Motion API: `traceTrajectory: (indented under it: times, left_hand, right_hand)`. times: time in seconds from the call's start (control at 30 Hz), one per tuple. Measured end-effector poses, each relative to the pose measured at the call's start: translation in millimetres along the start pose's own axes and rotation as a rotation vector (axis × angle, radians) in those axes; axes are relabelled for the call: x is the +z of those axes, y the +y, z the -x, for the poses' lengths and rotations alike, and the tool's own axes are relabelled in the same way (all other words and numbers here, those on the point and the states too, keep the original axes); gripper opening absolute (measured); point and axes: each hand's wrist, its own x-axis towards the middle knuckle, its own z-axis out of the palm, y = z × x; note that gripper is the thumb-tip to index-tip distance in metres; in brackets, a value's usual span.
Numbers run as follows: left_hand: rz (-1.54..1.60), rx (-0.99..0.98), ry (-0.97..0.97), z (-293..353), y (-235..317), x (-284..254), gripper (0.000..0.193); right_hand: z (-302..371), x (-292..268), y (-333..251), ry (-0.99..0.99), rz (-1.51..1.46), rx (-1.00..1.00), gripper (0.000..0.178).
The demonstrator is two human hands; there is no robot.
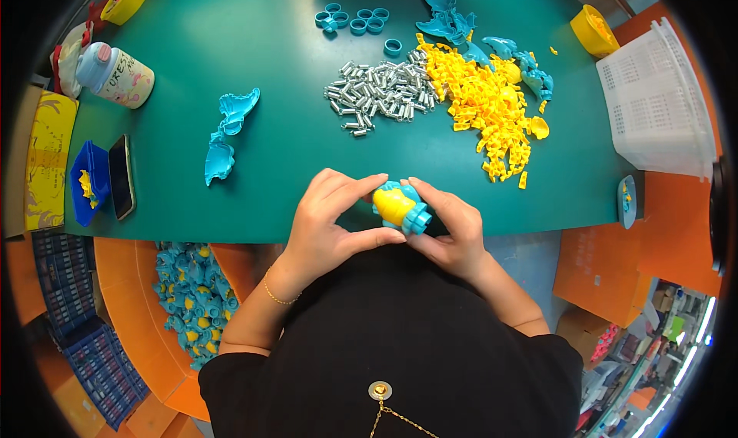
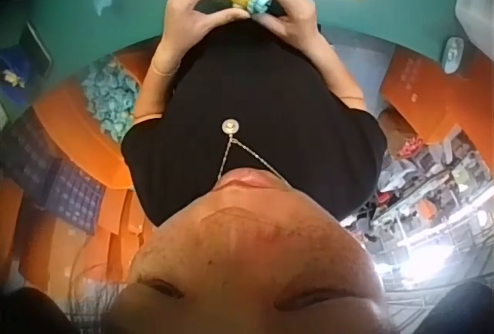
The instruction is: Assemble small plastic toy components by fitting together blue and yellow parts and inserting internal pieces.
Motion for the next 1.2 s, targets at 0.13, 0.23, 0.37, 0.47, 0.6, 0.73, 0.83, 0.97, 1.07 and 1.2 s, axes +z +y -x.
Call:
traceTrajectory:
  times: [0.13, 0.23, 0.37, 0.47, 0.6, 0.73, 0.83, 0.97, 1.07, 1.2]
  left_hand:
    - [0.097, -0.038, 0.068, 4.2, 2.8, 0.1, 0.067]
    - [1.036, -0.304, -0.064, 8.5, 15.2, 14.8, 0.064]
    - [0.952, -0.28, 0.04, 8.8, 16.6, 20.3, 0.06]
    - [0.416, -0.15, 0.065, 3.1, 10.0, 15.3, 0.059]
    - [-0.015, -0.123, 0.15, -3.3, 19.5, 14.4, 0.057]
    - [-0.05, 0.02, 0.071, -3.9, 17.7, 17.2, 0.061]
    - [0.103, -0.031, -0.033, -1.8, 11.1, 11.1, 0.055]
    - [0.074, -0.028, -0.021, -1.5, 9.5, 11.3, 0.05]
    - [-0.041, 0.078, -0.04, -9.3, 14.0, 9.0, 0.048]
    - [-0.078, 0.16, -0.017, -14.7, 12.7, 11.3, 0.048]
  right_hand:
    - [2.0, 0.9, -1.8, 0.038, -0.423, 0.129, 0.075]
    - [3.4, -2.4, 2.3, 0.011, -0.493, 0.051, 0.08]
    - [-4.3, -14.1, 3.8, -0.034, -0.261, -0.002, 0.085]
    - [-9.0, -21.8, -9.4, -0.06, -0.54, 0.346, 0.079]
    - [-7.9, -11.2, 1.5, -0.097, -0.338, 0.172, 0.064]
    - [-9.0, -7.8, -2.4, -0.026, -0.106, 0.074, 0.05]
    - [-4.4, -5.7, 1.4, -0.006, -0.188, 0.089, 0.044]
    - [-9.0, -11.3, -1.9, -0.022, -0.245, 0.075, 0.043]
    - [-4.6, -11.4, 2.4, -0.004, -0.316, 0.1, 0.043]
    - [-1.6, -8.4, 3.7, 0.076, -0.33, 0.08, 0.041]
